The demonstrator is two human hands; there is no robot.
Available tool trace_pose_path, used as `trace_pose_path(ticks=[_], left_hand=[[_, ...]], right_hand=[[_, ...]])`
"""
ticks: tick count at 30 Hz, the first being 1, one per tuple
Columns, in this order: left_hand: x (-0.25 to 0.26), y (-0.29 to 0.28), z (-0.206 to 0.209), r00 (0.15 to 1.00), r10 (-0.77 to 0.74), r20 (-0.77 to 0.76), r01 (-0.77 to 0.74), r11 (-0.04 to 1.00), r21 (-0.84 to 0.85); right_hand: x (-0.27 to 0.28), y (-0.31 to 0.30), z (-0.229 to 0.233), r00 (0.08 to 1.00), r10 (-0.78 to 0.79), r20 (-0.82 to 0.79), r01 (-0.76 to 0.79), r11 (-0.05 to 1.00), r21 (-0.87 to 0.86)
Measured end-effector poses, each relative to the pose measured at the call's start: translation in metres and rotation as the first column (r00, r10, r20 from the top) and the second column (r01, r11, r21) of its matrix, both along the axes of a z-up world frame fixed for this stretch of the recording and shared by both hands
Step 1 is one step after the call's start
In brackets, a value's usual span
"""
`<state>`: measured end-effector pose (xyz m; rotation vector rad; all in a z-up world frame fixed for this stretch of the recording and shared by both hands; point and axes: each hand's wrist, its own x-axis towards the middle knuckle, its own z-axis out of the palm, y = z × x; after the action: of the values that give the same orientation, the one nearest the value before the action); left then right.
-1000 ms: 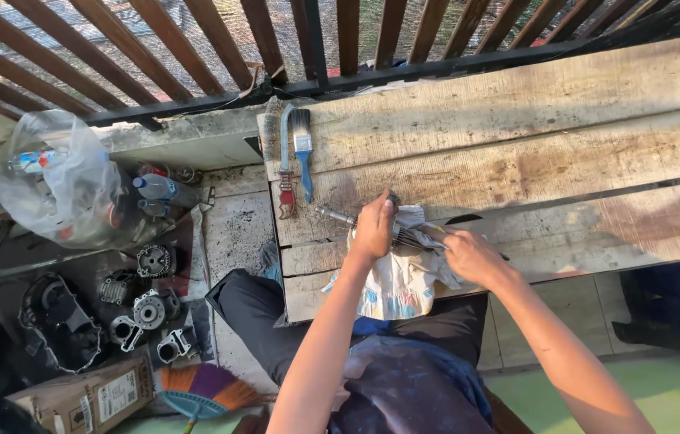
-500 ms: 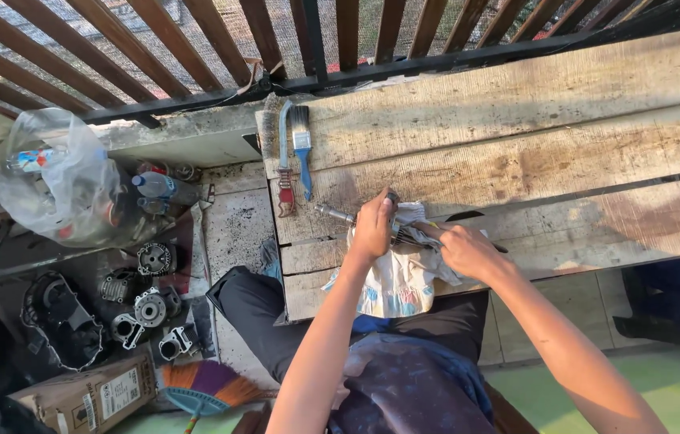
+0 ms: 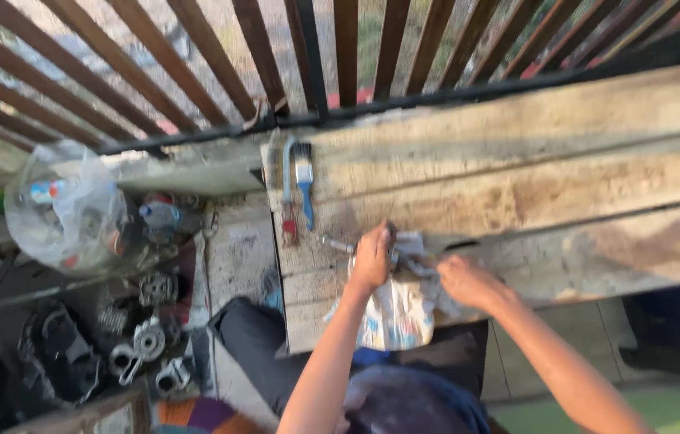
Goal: The person sits on the floor and cleans a cylindrical mechanical part with a cloth. They wipe the part thoroughly, rotating it to clean different sides, and occasionally use a small tool to scrape or clean specific areas.
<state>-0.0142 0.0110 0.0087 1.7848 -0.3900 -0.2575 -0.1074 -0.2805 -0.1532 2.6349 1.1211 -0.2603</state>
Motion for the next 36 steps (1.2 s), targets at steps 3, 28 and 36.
trace_pose_path(ticks=[3,28,36], left_hand=[[0.003,0.001,-0.005,0.999,-0.012,0.031,0.012,1.0,-0.002],[0.005,0.0,0.0,0.997,-0.016,0.073,0.016,1.0,-0.01],[-0.001,0.002,0.029,0.998,-0.022,0.061,0.025,0.998,-0.05]], right_hand=[[0.01,0.057,0.158,0.821,-0.393,-0.415,0.548,0.746,0.379],[-0.014,0.058,0.094,0.77,-0.521,-0.37,0.633,0.542,0.553],[-0.001,0.079,0.141,0.793,-0.466,-0.392,0.608,0.578,0.544]])
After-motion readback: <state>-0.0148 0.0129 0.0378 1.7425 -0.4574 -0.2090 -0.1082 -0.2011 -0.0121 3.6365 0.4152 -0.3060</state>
